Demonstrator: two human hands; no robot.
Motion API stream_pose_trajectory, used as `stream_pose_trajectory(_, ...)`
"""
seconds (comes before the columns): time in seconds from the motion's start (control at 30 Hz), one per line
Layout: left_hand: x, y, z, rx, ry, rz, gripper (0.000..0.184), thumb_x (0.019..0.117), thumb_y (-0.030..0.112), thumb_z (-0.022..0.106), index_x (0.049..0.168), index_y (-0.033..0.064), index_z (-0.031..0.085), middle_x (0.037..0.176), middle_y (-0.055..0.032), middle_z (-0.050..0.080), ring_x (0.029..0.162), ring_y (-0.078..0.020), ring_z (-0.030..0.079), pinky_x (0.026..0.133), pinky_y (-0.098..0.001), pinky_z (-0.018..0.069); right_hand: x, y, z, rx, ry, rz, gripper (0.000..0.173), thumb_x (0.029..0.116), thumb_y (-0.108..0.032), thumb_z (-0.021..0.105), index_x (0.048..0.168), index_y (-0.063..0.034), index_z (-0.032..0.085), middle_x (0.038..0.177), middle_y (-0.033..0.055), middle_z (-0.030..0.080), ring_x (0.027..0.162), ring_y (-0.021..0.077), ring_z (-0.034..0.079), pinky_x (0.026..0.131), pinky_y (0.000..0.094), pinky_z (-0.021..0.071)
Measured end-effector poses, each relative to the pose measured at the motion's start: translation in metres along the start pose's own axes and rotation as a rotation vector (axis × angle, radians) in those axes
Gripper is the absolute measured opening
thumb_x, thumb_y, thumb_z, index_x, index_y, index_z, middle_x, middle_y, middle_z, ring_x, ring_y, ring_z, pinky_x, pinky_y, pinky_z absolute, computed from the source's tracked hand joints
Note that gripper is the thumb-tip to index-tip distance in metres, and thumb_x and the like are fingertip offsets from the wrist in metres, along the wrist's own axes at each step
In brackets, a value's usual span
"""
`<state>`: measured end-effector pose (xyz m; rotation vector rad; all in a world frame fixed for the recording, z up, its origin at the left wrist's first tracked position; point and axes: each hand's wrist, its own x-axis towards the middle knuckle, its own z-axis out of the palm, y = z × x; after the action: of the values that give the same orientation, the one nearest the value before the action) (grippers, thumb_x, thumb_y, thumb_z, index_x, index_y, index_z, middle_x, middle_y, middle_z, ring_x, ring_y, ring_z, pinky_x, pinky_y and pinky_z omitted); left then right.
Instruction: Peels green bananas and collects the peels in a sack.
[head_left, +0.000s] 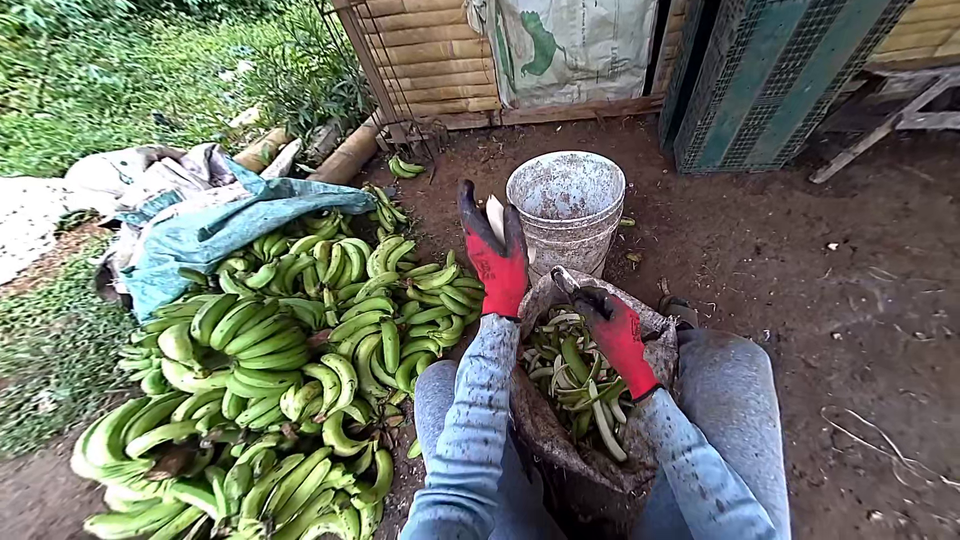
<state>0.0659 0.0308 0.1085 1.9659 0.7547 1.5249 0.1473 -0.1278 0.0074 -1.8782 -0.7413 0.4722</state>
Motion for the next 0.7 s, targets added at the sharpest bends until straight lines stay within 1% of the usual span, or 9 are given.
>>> stream_pose_trajectory(0.07, 0.034, 0.003, 0.033, 0.114, -0.117, -0.013, 0.09, 0.0967, 0.035, 0.068, 0.162, 0.0018, 0.016, 0.16, -0.0228, 0.036, 0.145, -0.0316, 0.041, 0.119, -0.0458, 0.0342, -0.001, -0.002, -0.004, 0.143, 0.074, 0.009, 0.032, 0.1007, -0.027, 0.066, 0.129, -0.011, 0.07, 0.111, 0.0105, 0.074, 0.098, 0.0211, 0.07, 0.091, 0.0444, 0.0557)
stream_pose_trajectory(0.1, 0.032, -0.004, 0.047, 0.178, -0.222, -0.049, 0.091, 0.0974, 0.04, 0.067, 0.163, 0.0032, 0.015, 0.16, -0.023, 0.037, 0.145, -0.0343, 0.042, 0.118, -0.0499, 0.0341, 0.0, -0.004, -0.009, 0.189, 0.106, 0.025, 0.032, 0.102, -0.027, 0.065, 0.129, -0.0096, 0.068, 0.106, 0.0107, 0.073, 0.091, 0.0198, 0.07, 0.085, 0.0422, 0.0564)
stream_pose_trajectory(0.17, -0.009, -0.027, 0.064, 0.347, -0.516, -0.202, 0.078, 0.1017, 0.042, 0.06, 0.159, 0.0008, 0.027, 0.145, -0.0256, 0.052, 0.132, -0.0387, 0.054, 0.11, -0.0556, 0.0431, 0.0, -0.008, -0.022, 0.254, 0.135, 0.061, 0.035, 0.1046, -0.025, 0.061, 0.133, -0.0057, 0.064, 0.106, 0.0131, 0.072, 0.088, 0.0198, 0.07, 0.082, 0.0409, 0.0586)
stream_pose_trajectory(0.23, -0.078, -0.056, 0.071, 0.591, -0.909, -0.43, 0.062, 0.1035, 0.043, 0.055, 0.143, -0.0038, 0.047, 0.131, -0.0275, 0.062, 0.122, -0.0425, 0.061, 0.101, -0.0612, 0.0486, 0.0, -0.009, -0.028, 0.312, 0.157, 0.055, 0.035, 0.1053, -0.021, 0.059, 0.135, -0.0027, 0.062, 0.108, 0.0141, 0.071, 0.088, 0.0186, 0.07, 0.082, 0.0387, 0.0587)
stream_pose_trajectory(0.3, -0.142, -0.08, 0.074, 0.749, -1.23, -0.665, 0.059, 0.1027, 0.042, 0.054, 0.141, -0.0034, 0.053, 0.141, -0.0261, 0.056, 0.132, -0.0406, 0.055, 0.106, -0.0603, 0.045, -0.002, -0.007, -0.028, 0.334, 0.151, 0.033, 0.034, 0.1047, -0.02, 0.059, 0.133, -0.0024, 0.062, 0.106, 0.0122, 0.071, 0.083, 0.0162, 0.069, 0.077, 0.0353, 0.059)
stream_pose_trajectory(0.33, -0.169, -0.088, 0.071, 0.781, -1.277, -0.732, 0.059, 0.1013, 0.038, 0.057, 0.142, -0.0038, 0.051, 0.144, -0.0258, 0.054, 0.134, -0.0398, 0.053, 0.107, -0.0594, 0.0447, -0.003, -0.007, -0.027, 0.317, 0.134, 0.023, 0.033, 0.1044, -0.02, 0.06, 0.132, -0.0027, 0.063, 0.104, 0.0116, 0.071, 0.082, 0.0156, 0.068, 0.076, 0.0348, 0.0589)
stream_pose_trajectory(0.4, -0.198, -0.098, 0.062, 0.802, -1.209, -0.791, 0.063, 0.097, 0.033, 0.062, 0.145, -0.0045, 0.047, 0.142, -0.0248, 0.056, 0.131, -0.0383, 0.056, 0.105, -0.0573, 0.0469, -0.004, -0.007, -0.027, 0.244, 0.104, 0.017, 0.035, 0.1029, -0.025, 0.063, 0.132, -0.0068, 0.065, 0.106, 0.0108, 0.072, 0.085, 0.0167, 0.069, 0.079, 0.0372, 0.0581)
stream_pose_trajectory(0.53, -0.184, -0.123, 0.027, 0.773, -1.045, -0.876, 0.065, 0.0962, 0.035, 0.066, 0.144, -0.0053, 0.047, 0.143, -0.0259, 0.054, 0.134, -0.0372, 0.054, 0.11, -0.0541, 0.0436, -0.005, -0.009, -0.036, 0.015, -0.004, 0.051, 0.038, 0.1049, -0.034, 0.059, 0.136, -0.0125, 0.065, 0.118, 0.0128, 0.072, 0.106, 0.0247, 0.069, 0.097, 0.0476, 0.0525)
stream_pose_trajectory(0.7, -0.133, -0.104, -0.005, 0.562, -0.801, -0.753, 0.055, 0.099, 0.03, 0.065, 0.141, -0.0043, 0.054, 0.139, -0.0266, 0.058, 0.135, -0.0372, 0.053, 0.116, -0.0518, 0.0377, -0.007, 0.019, -0.027, -0.516, -0.802, 0.238, 0.046, 0.1024, -0.047, 0.059, 0.127, -0.0089, 0.068, 0.116, 0.0177, 0.069, 0.104, 0.0317, 0.067, 0.094, 0.056, 0.0503)
